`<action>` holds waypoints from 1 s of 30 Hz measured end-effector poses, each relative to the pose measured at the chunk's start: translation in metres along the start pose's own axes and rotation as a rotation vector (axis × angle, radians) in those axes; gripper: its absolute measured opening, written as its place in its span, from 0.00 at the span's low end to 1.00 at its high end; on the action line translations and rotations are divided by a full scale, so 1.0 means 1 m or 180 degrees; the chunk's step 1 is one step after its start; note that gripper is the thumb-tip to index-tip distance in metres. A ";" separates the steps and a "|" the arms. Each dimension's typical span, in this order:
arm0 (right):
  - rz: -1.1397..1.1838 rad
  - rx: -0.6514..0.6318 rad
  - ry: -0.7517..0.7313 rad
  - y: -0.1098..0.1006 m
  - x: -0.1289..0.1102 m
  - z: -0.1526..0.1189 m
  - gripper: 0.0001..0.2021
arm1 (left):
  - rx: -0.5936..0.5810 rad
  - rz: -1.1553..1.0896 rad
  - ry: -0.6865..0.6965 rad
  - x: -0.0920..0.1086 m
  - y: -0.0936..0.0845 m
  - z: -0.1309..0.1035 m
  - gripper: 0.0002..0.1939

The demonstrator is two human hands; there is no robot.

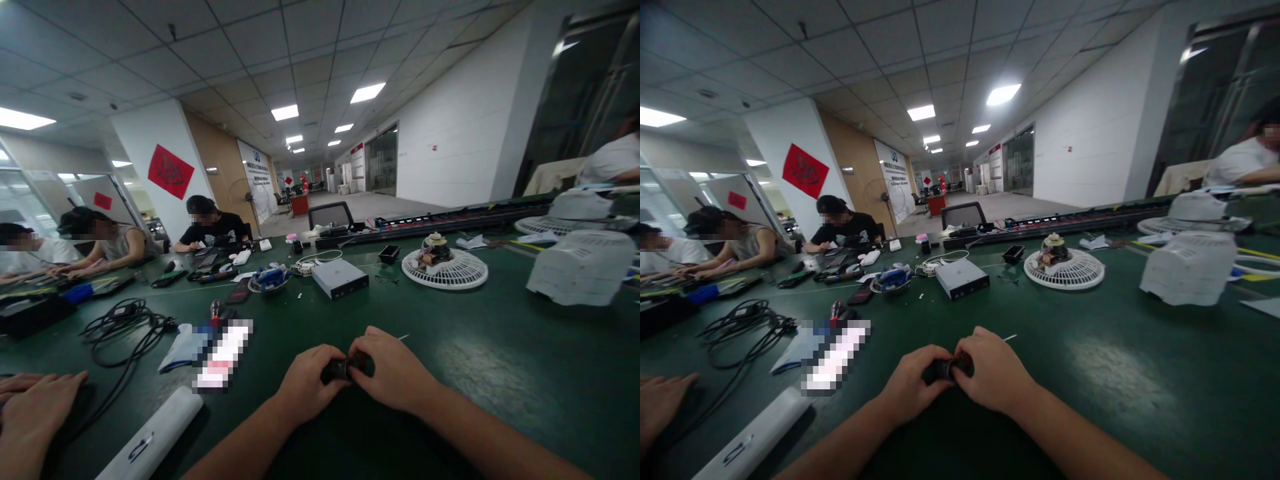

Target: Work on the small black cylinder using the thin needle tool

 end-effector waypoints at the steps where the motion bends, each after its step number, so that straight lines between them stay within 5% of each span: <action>1: -0.0013 0.0015 -0.0008 0.001 0.001 0.000 0.03 | 0.0006 -0.0019 -0.0036 0.000 0.000 0.000 0.13; 7: 0.0066 0.0300 -0.0395 0.002 0.000 0.002 0.05 | 0.0292 -0.0274 -0.0294 0.000 0.002 0.004 0.15; 11: 0.0251 0.1054 -0.0773 -0.006 0.003 0.003 0.15 | 0.0454 -0.0384 -0.0468 -0.003 0.004 0.006 0.13; 17: 0.0820 0.1648 -0.1373 -0.013 0.012 -0.002 0.11 | 0.0550 -0.0463 -0.0697 -0.008 0.006 0.008 0.15; 22: 0.1729 0.1411 -0.1414 -0.010 0.016 -0.002 0.14 | 0.0573 -0.0531 -0.0703 -0.007 0.007 0.006 0.14; 26: 0.1795 0.0943 -0.1320 -0.007 0.017 -0.001 0.14 | 0.0529 -0.0614 -0.0561 -0.004 0.005 0.007 0.14; 30: 0.1768 0.0937 -0.1304 -0.006 0.018 -0.002 0.14 | 0.0428 -0.0622 -0.0585 -0.003 0.004 0.008 0.14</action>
Point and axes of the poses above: each hand's wrist, its own z-axis towards the middle knuckle, its own y-axis out of the palm, x = y × z, the point moved 1 cm from there along z, towards the middle knuckle, and after that the axes turned 13 degrees about z, right-handed, at the moved point
